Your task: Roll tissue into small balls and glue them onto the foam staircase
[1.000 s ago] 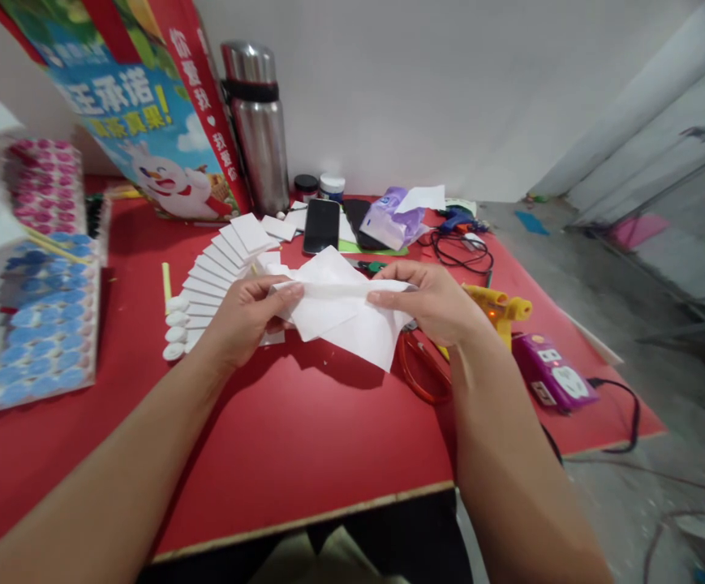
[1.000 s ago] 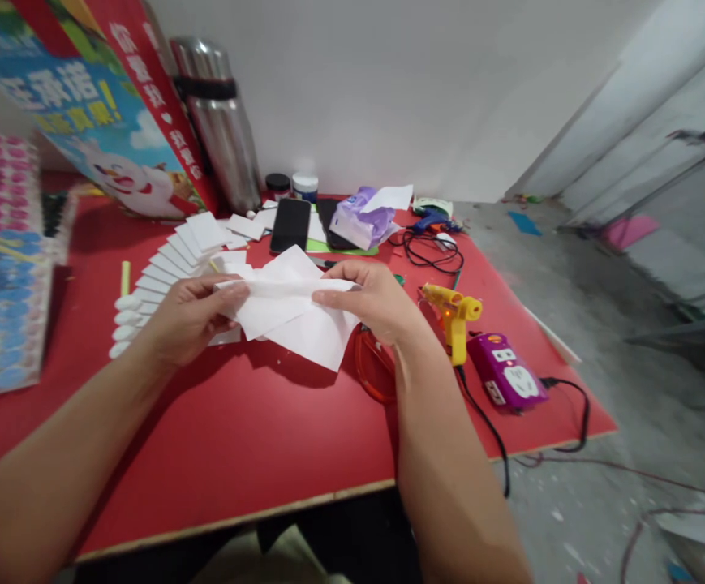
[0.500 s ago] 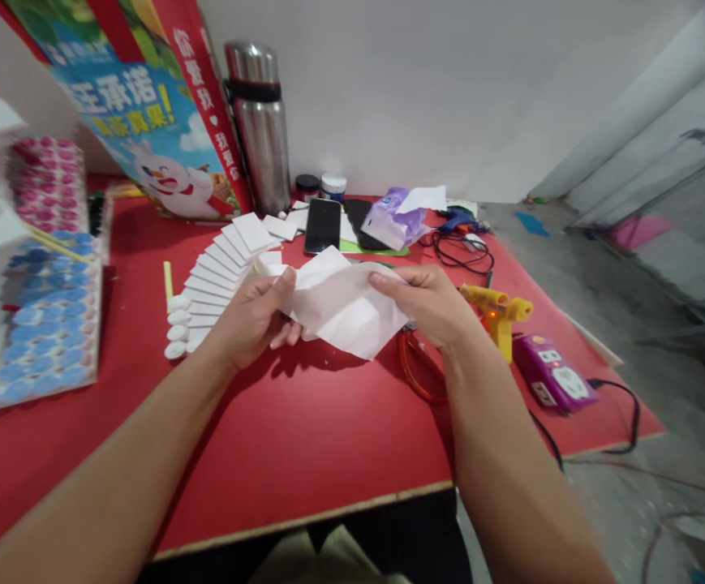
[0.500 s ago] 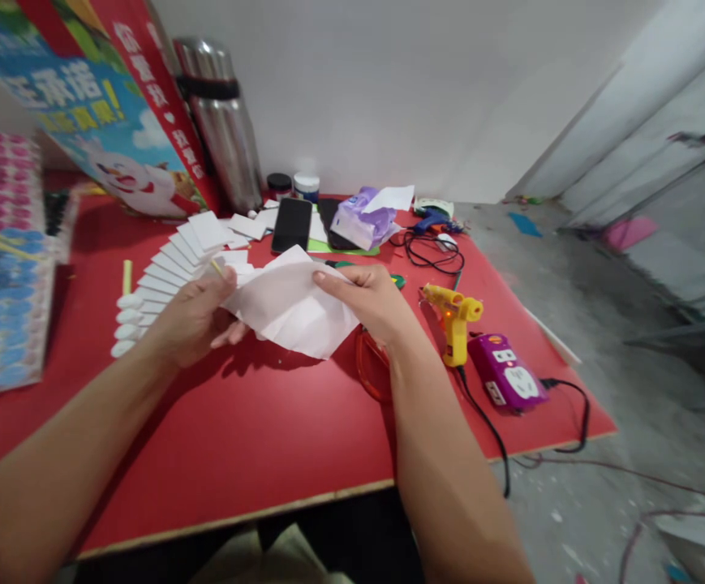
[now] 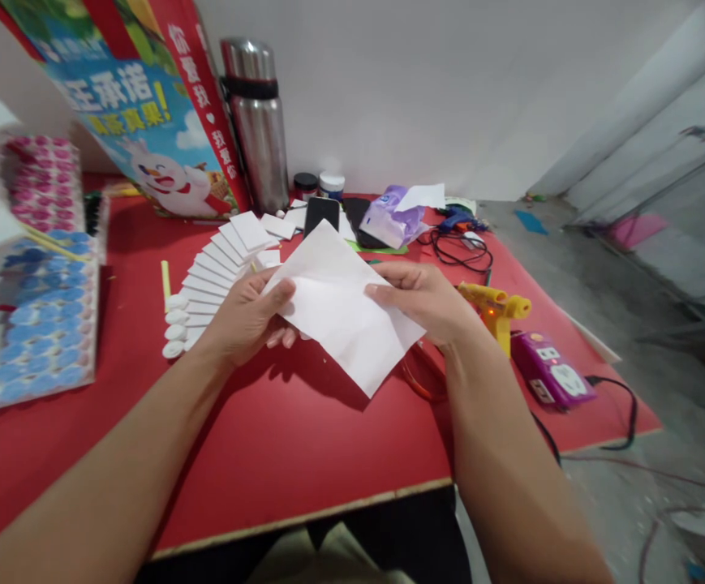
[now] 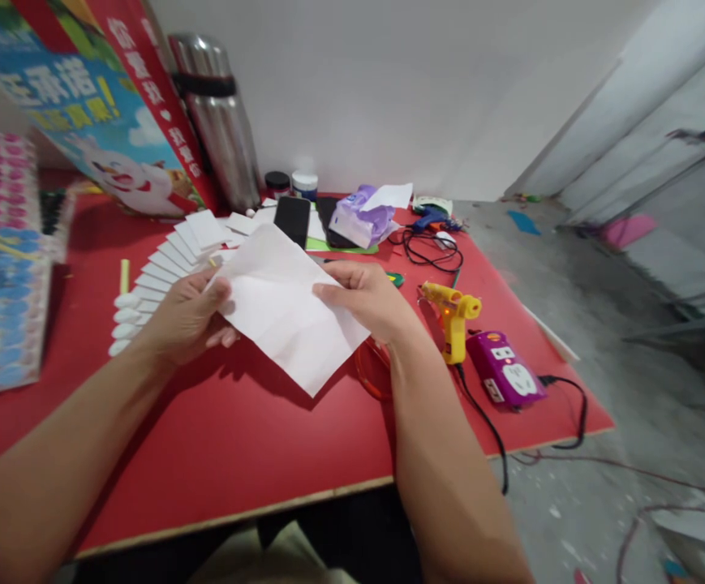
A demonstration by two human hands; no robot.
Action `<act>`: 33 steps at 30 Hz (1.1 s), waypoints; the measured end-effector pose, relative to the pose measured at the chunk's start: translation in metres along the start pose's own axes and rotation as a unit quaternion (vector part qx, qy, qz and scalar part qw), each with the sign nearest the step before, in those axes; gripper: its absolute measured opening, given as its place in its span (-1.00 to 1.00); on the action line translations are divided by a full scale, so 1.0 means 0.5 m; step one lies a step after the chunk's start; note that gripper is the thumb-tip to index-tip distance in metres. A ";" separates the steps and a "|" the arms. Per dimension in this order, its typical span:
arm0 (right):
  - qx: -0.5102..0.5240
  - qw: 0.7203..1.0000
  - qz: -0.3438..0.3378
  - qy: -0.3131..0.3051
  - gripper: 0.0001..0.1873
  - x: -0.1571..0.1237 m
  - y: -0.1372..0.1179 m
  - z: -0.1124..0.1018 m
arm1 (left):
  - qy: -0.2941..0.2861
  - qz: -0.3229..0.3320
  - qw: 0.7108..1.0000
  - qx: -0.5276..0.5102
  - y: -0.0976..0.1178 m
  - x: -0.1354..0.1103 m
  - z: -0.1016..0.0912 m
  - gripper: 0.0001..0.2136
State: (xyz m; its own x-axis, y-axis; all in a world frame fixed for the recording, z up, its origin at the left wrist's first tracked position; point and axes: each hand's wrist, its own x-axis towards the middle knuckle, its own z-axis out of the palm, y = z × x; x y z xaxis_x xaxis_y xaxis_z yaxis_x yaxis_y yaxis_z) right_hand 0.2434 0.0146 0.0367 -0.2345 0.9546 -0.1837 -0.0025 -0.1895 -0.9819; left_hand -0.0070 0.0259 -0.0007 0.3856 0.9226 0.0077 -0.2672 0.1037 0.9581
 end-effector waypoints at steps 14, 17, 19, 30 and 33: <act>-0.072 0.994 -0.059 0.056 -0.83 -0.005 -0.004 0.002 | 0.019 -0.009 0.999 -0.029 0.016 -0.004 0.009 -0.87; -0.081 0.992 -0.079 0.057 -0.82 -0.005 -0.005 0.009 | 0.054 0.001 0.999 0.007 0.009 -0.006 0.007 -0.83; -0.091 0.990 -0.086 0.062 -0.81 -0.002 -0.003 0.011 | 0.073 0.009 0.996 0.041 0.005 -0.008 0.006 -0.81; -0.135 0.991 -0.014 0.002 -0.76 -0.007 -0.011 -0.001 | 0.052 -0.057 0.994 0.081 0.015 -0.005 0.002 -0.80; -0.124 0.992 -0.006 0.008 -0.75 -0.010 -0.015 0.004 | 0.066 -0.032 0.995 0.063 0.012 -0.003 -0.002 -0.82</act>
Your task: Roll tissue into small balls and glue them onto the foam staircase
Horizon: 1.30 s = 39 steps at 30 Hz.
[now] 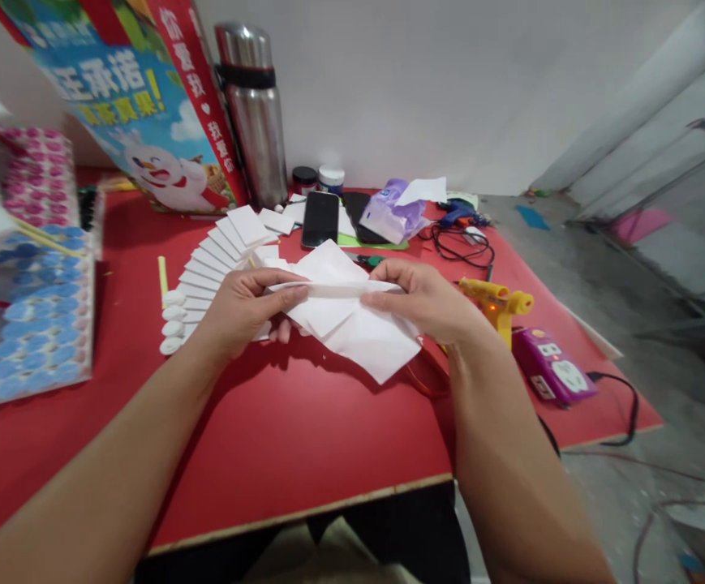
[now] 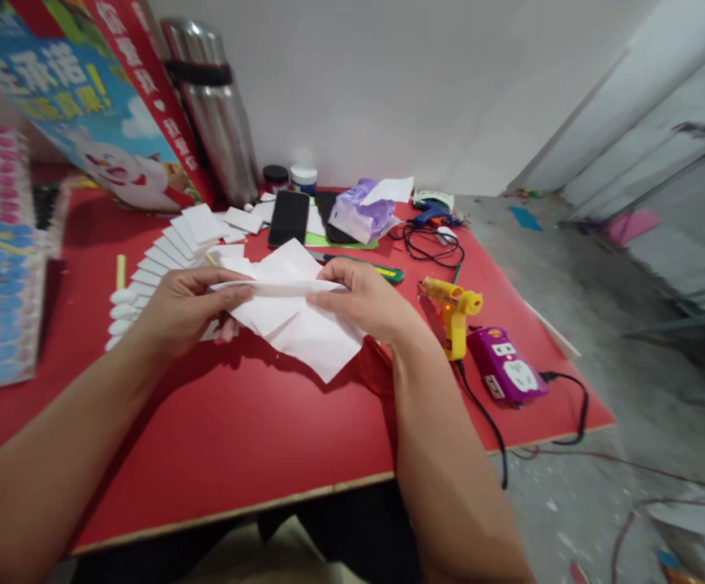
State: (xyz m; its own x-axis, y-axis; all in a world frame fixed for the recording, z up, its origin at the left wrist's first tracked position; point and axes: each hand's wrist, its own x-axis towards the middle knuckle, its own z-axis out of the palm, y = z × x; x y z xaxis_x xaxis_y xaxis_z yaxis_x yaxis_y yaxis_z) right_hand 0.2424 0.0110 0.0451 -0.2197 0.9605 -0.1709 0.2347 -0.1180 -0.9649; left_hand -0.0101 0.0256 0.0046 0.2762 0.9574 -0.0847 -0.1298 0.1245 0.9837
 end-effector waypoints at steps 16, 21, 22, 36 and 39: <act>0.037 0.994 -0.091 -0.041 -0.81 -0.006 0.005 -0.023 | -0.074 0.053 0.987 -0.130 0.005 0.001 -0.012 -0.91; 0.026 0.998 -0.063 -0.001 -0.80 0.001 0.013 -0.023 | -0.020 0.041 0.998 -0.049 0.009 -0.001 -0.005 -0.85; 0.024 0.998 -0.052 0.002 -0.78 0.003 0.014 -0.022 | -0.022 0.033 0.999 -0.022 0.011 -0.002 -0.004 -0.81; -0.048 0.982 -0.182 -0.026 -0.89 -0.001 0.007 -0.035 | -0.043 0.034 0.994 -0.089 0.004 0.004 -0.014 -0.83; -0.080 0.970 -0.166 -0.158 -0.83 -0.016 -0.008 -0.052 | -0.052 0.036 0.994 -0.088 0.011 0.003 -0.014 -0.88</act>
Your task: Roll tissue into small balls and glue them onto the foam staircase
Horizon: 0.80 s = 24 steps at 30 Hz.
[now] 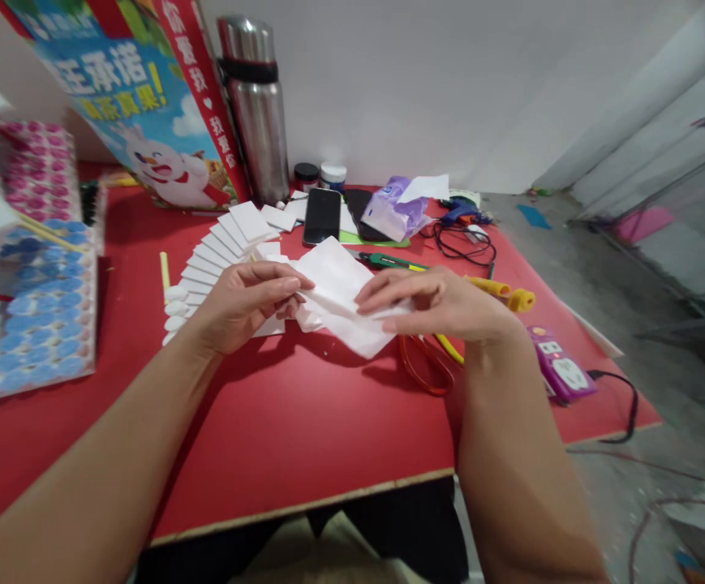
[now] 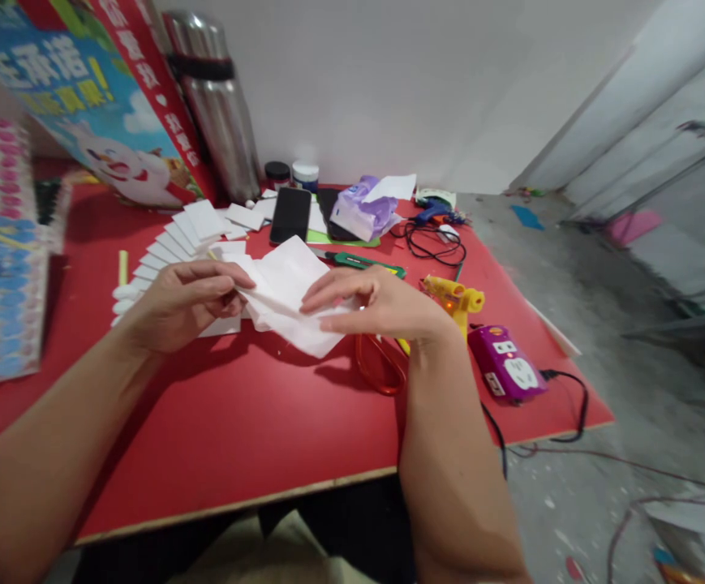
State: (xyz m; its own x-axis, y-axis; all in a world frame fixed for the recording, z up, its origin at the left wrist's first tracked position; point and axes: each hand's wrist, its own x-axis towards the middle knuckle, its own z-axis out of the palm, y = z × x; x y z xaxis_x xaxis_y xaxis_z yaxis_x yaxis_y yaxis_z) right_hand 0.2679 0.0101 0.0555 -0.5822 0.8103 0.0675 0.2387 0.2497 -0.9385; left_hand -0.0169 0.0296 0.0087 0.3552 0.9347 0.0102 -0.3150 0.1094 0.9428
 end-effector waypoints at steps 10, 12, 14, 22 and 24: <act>0.311 0.935 0.166 0.042 -0.47 0.053 0.002 0.100 | -0.148 -0.031 0.986 0.068 0.010 -0.023 0.022 -0.89; 0.308 0.933 0.187 -0.013 -0.50 0.063 -0.002 0.129 | -0.119 -0.015 0.987 0.106 0.012 -0.022 0.027 -0.86; 0.288 0.935 0.204 -0.045 -0.59 0.065 -0.006 0.142 | -0.084 -0.011 0.986 0.144 0.013 -0.018 0.028 -0.84; 0.147 0.958 0.235 -0.080 -0.69 0.024 -0.009 0.057 | 0.075 0.089 0.992 0.050 -0.001 0.008 -0.009 -0.87; 0.124 0.960 0.232 -0.093 -0.69 0.006 -0.011 0.029 | 0.096 0.115 0.989 0.018 0.002 0.010 -0.017 -0.87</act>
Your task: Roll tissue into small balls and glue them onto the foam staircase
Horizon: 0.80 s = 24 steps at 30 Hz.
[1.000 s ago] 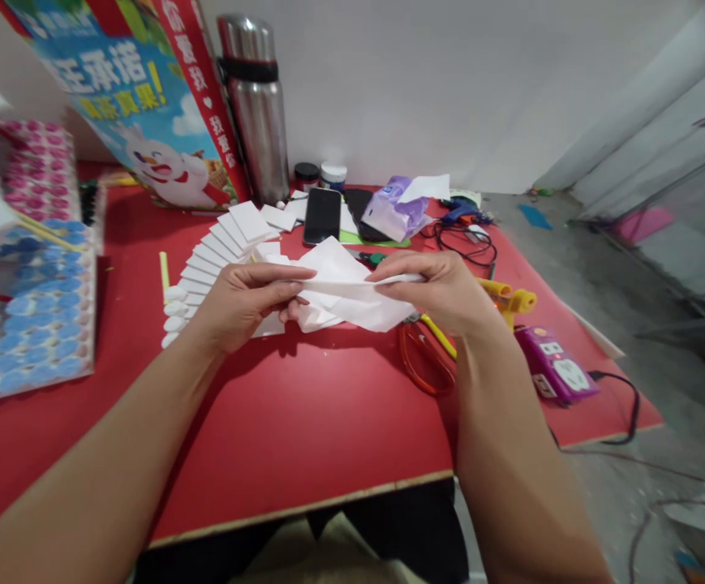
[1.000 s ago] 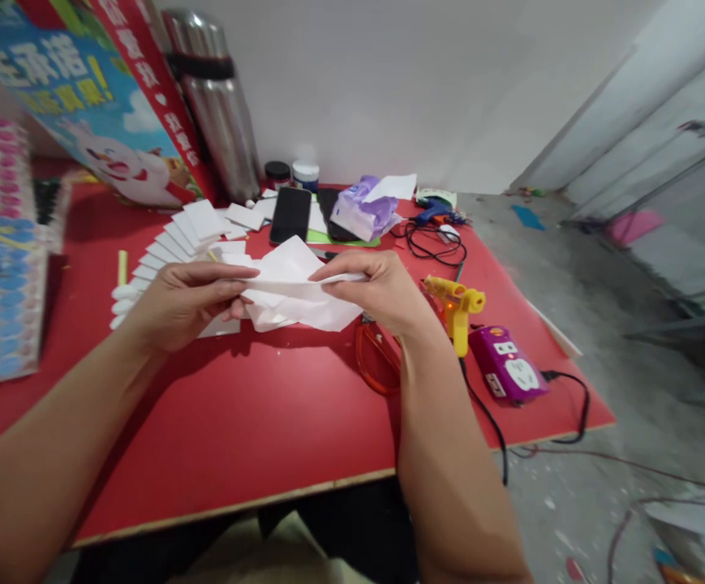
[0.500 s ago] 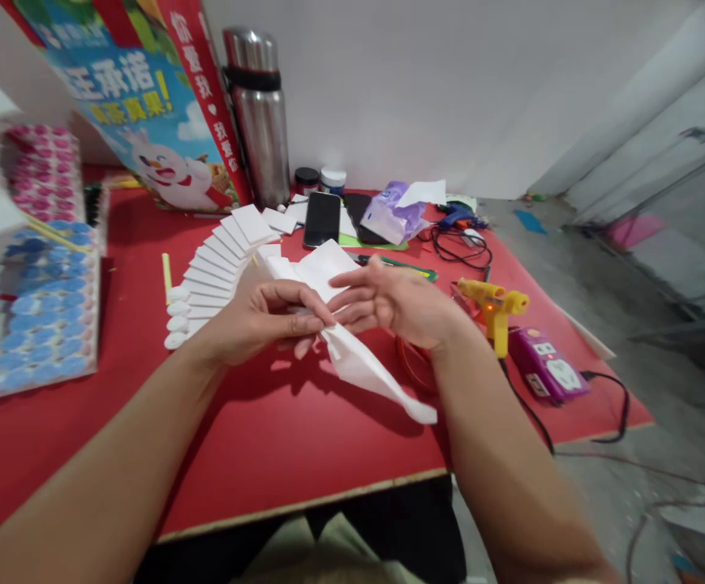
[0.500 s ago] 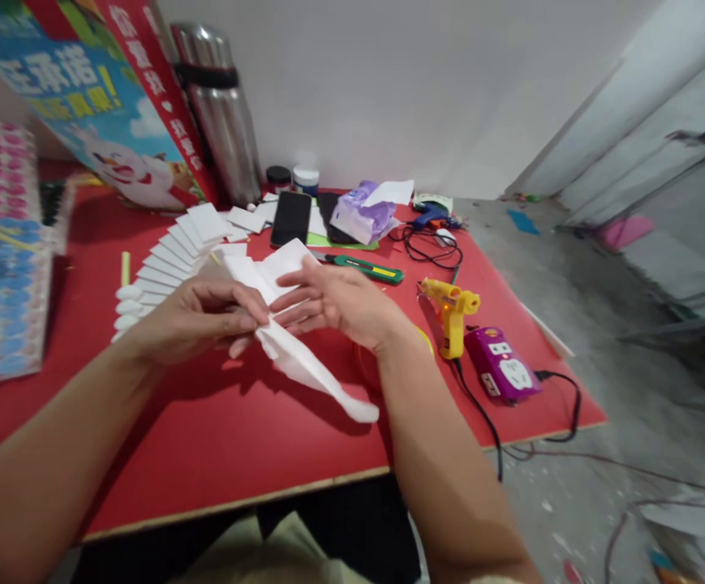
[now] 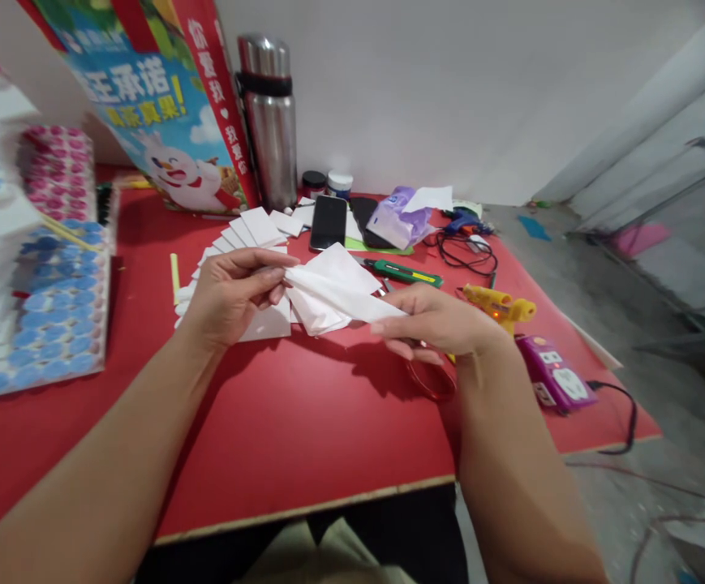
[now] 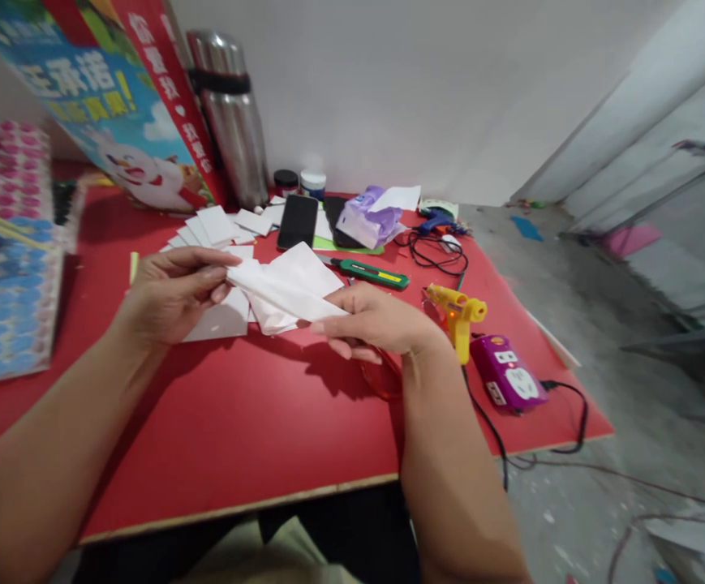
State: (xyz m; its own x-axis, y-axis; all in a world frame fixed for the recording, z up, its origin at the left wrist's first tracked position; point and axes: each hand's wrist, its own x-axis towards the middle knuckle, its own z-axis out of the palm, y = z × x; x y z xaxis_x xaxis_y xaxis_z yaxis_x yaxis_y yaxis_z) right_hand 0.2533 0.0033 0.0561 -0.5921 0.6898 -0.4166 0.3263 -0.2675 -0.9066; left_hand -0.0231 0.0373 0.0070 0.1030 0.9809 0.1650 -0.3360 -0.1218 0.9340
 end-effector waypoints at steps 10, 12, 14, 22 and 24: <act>0.175 0.944 -0.196 0.199 -0.44 0.037 0.008 -0.005 | -0.138 -0.132 0.981 -0.014 0.012 -0.027 0.023 -0.86; 0.221 0.947 -0.142 0.185 -0.45 0.057 0.005 0.025 | -0.163 -0.150 0.975 0.003 0.007 -0.032 0.032 -0.86; 0.203 0.966 -0.074 0.142 -0.57 0.068 0.001 0.058 | -0.169 -0.147 0.974 0.025 0.005 -0.034 0.040 -0.86; 0.070 0.991 -0.007 0.114 -0.62 0.065 -0.002 0.083 | -0.171 -0.083 0.963 0.191 0.004 -0.037 0.054 -0.85; 0.087 0.990 0.007 0.107 -0.62 0.064 0.001 0.075 | -0.175 -0.049 0.956 0.231 -0.002 -0.041 0.053 -0.84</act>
State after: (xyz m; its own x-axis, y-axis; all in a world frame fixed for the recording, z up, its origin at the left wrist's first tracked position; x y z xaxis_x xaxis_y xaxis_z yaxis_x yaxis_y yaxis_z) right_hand 0.2069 0.0002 0.0400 -0.4126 0.8070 -0.4226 0.1899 -0.3775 -0.9063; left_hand -0.0003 0.0133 0.0112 0.4464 0.8903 0.0900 0.1317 -0.1648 0.9775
